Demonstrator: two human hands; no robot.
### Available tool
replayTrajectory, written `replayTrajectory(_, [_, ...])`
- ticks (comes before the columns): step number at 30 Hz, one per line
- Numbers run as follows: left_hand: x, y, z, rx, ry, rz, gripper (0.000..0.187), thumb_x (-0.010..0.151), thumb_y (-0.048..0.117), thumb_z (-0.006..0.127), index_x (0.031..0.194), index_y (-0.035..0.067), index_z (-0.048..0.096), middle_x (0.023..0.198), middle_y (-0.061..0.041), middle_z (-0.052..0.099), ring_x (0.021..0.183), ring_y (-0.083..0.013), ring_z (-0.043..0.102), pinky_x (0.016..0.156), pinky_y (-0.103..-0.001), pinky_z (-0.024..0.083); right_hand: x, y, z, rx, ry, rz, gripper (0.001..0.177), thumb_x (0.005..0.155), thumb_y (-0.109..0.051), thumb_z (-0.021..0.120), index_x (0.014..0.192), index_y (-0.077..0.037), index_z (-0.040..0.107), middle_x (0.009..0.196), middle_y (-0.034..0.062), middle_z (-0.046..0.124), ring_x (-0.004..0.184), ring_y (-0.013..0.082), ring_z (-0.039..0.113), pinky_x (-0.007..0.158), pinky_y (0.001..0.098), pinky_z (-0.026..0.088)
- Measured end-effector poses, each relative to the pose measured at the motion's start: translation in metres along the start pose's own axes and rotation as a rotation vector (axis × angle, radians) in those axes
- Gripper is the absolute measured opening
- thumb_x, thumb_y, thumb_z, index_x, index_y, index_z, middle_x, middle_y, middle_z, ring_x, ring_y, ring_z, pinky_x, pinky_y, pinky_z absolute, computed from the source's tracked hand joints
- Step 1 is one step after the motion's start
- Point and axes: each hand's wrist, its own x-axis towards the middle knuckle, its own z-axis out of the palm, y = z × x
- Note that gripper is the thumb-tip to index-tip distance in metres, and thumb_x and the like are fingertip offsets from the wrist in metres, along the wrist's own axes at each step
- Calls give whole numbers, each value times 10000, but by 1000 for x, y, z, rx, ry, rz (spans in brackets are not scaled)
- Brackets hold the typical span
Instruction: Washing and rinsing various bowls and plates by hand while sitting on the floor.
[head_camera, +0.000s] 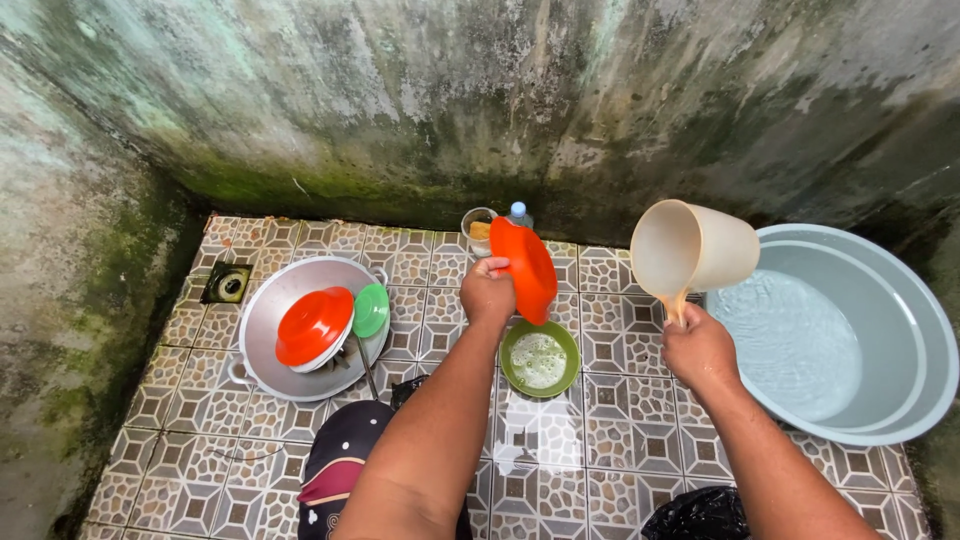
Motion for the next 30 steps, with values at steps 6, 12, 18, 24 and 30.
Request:
replayTrajectory(6, [-15, 16, -5, -24, 56, 105, 442, 819, 7, 645, 1246, 115, 611, 1017, -70, 789, 899, -195, 748, 831, -325, 540, -8, -12, 0, -95, 26, 2, 250, 984, -171, 585, 1212, -109, 669, 768, 115, 696, 625, 214, 658, 632, 399, 518])
replayTrajectory(12, [6, 6, 2, -113, 123, 26, 392, 861, 32, 645, 1249, 84, 644, 1086, -85, 793, 1000, -194, 752, 898, -333, 548, -3, 3, 8, -268, -25, -47, 219, 1028, -215, 590, 1147, -75, 710, 843, 82, 729, 741, 198, 667, 718, 367, 494])
replayTrajectory(18, [25, 61, -51, -242, 272, -218, 427, 854, 44, 615, 1274, 98, 662, 1142, -112, 766, 1038, -245, 740, 912, -359, 553, -3, 14, 26, -17, -125, -32, 263, 1022, -166, 568, 1236, -82, 695, 829, 38, 686, 691, 135, 548, 647, 327, 441])
replayTrajectory(24, [84, 56, -128, -83, 402, -244, 418, 851, 76, 662, 1268, 108, 681, 1180, -138, 733, 1070, -291, 693, 926, -385, 527, 1, 17, 59, 140, -214, -37, 259, 1013, -112, 554, 1225, -63, 693, 787, 49, 657, 650, 105, 527, 588, 272, 424])
replayTrajectory(30, [123, -51, -167, -714, 625, -325, 448, 872, -13, 577, 1305, 80, 639, 1207, -134, 722, 1031, -259, 712, 871, -390, 583, -10, -5, 99, 287, -354, 73, 268, 1016, -113, 537, 1230, -24, 672, 779, 45, 621, 568, 93, 456, 489, 259, 356])
